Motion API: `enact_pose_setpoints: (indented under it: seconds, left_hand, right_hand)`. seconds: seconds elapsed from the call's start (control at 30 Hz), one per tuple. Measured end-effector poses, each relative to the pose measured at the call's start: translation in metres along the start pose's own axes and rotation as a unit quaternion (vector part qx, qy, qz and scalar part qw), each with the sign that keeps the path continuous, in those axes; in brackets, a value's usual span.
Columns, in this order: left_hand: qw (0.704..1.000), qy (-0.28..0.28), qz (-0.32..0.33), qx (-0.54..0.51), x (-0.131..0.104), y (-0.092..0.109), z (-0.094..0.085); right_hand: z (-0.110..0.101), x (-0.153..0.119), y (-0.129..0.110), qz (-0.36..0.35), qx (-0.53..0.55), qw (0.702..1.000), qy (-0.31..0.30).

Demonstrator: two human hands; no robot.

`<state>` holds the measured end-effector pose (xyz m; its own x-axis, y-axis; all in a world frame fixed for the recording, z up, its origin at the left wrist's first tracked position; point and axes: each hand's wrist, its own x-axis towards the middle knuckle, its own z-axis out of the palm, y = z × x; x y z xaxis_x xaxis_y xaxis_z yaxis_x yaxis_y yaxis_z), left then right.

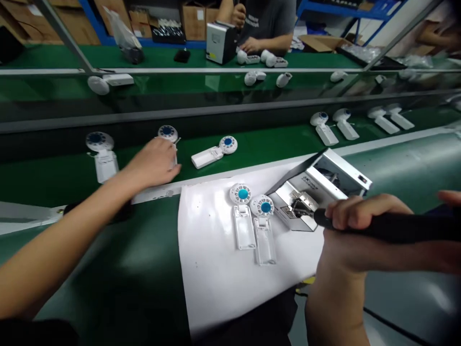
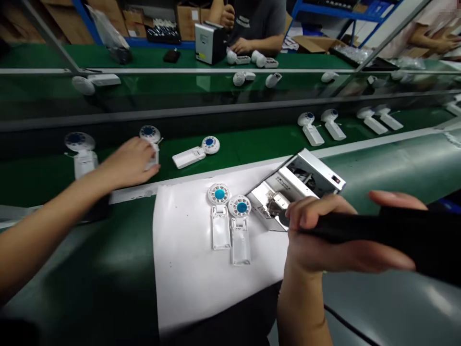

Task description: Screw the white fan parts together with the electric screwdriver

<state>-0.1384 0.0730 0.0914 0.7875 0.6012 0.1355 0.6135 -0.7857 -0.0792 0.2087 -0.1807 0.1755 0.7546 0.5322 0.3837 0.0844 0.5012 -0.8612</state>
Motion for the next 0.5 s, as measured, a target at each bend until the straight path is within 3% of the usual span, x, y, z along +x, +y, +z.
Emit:
enact_pose_setpoints:
  seconds: [0.1, 0.17, 0.23, 0.3, 0.4, 0.5]
  left_hand:
    - [1.0, -0.005, 0.016, -0.02, -0.037, -0.032, 0.012]
    - [0.999, 0.007, 0.012, -0.037, -0.048, -0.04, 0.019]
    - [0.998, 0.018, 0.004, -0.053, -0.05, -0.035, 0.018]
    - [0.996, 0.042, -0.023, -0.076, -0.05, -0.017, 0.009]
    - [0.988, 0.102, -0.041, -0.105, -0.05, 0.034, -0.01]
    - [0.98, 0.148, 0.065, -0.114, -0.058, 0.105, -0.022]
  right_hand:
    - [0.0, 0.015, 0.015, -0.171, -0.006, 0.985, 0.006]
    - [0.004, 0.021, 0.029, -0.194, -0.007, 0.981, -0.015]
    - [0.007, 0.021, 0.041, -0.172, -0.017, 0.985, -0.017]
    - [0.008, 0.015, 0.046, -0.163, -0.022, 0.986, -0.016]
    - [0.007, 0.002, 0.043, -0.138, -0.005, 0.989, -0.042]
    - [0.003, -0.011, 0.032, -0.091, 0.032, 0.986, -0.134]
